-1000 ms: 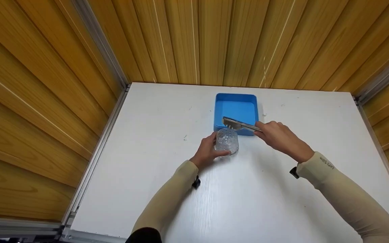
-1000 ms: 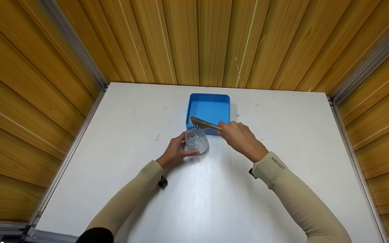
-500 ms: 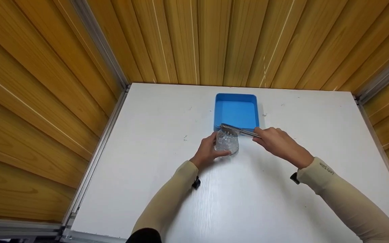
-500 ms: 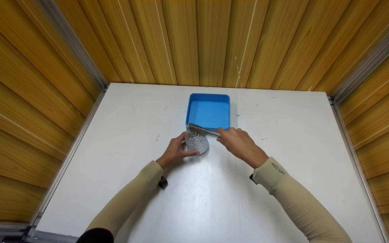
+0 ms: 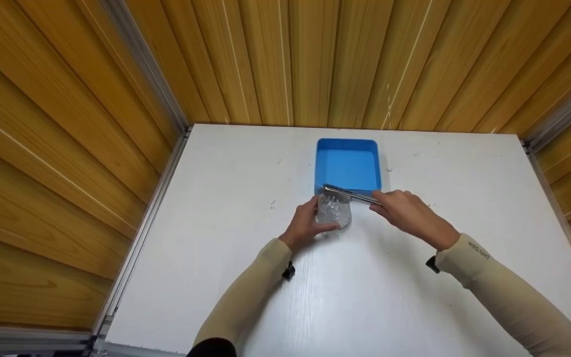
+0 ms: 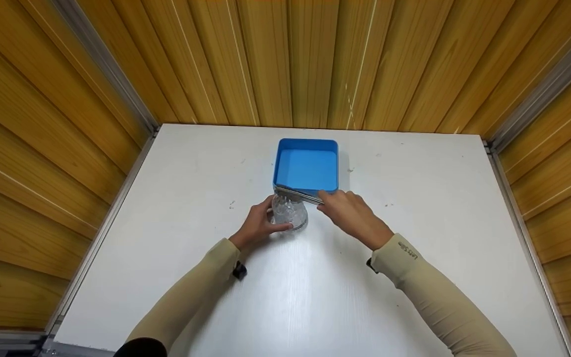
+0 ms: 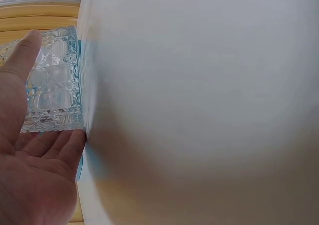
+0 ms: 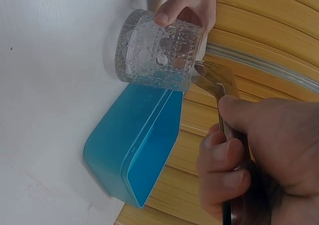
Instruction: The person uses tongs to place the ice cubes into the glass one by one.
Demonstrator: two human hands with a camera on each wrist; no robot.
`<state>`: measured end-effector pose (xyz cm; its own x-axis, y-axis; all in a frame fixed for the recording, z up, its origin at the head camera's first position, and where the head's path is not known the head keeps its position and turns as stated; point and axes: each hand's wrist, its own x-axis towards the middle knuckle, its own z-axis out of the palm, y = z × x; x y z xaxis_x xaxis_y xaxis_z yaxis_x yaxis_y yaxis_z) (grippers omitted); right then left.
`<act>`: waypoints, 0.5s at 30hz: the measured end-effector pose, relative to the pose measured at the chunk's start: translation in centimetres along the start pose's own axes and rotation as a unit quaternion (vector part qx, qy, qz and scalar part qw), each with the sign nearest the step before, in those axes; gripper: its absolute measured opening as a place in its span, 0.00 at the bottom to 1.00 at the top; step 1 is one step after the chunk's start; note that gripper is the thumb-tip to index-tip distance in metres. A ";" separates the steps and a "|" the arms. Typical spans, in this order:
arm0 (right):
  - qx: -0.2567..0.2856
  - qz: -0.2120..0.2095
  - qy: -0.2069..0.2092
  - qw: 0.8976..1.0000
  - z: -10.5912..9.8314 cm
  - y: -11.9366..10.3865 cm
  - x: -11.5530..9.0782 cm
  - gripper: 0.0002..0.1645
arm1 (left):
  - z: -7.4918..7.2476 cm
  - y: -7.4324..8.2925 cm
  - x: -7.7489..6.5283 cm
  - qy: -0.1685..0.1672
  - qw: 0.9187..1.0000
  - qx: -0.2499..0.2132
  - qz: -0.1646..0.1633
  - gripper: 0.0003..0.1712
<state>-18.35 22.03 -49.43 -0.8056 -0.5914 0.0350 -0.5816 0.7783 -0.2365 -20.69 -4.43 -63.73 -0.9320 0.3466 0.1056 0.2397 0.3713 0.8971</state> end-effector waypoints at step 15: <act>-0.005 0.024 -0.003 1.000 0.3 0.1 -0.1 0.15 | -0.1 0.1 0.0 -0.003 1.000 0.006 0.011 0.47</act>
<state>-18.30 22.13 -49.71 -0.8316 -0.5551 0.0181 -0.5439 0.8074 -0.2287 -20.75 -4.49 -63.60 -0.9247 0.3606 0.1225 0.2635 0.3736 0.8894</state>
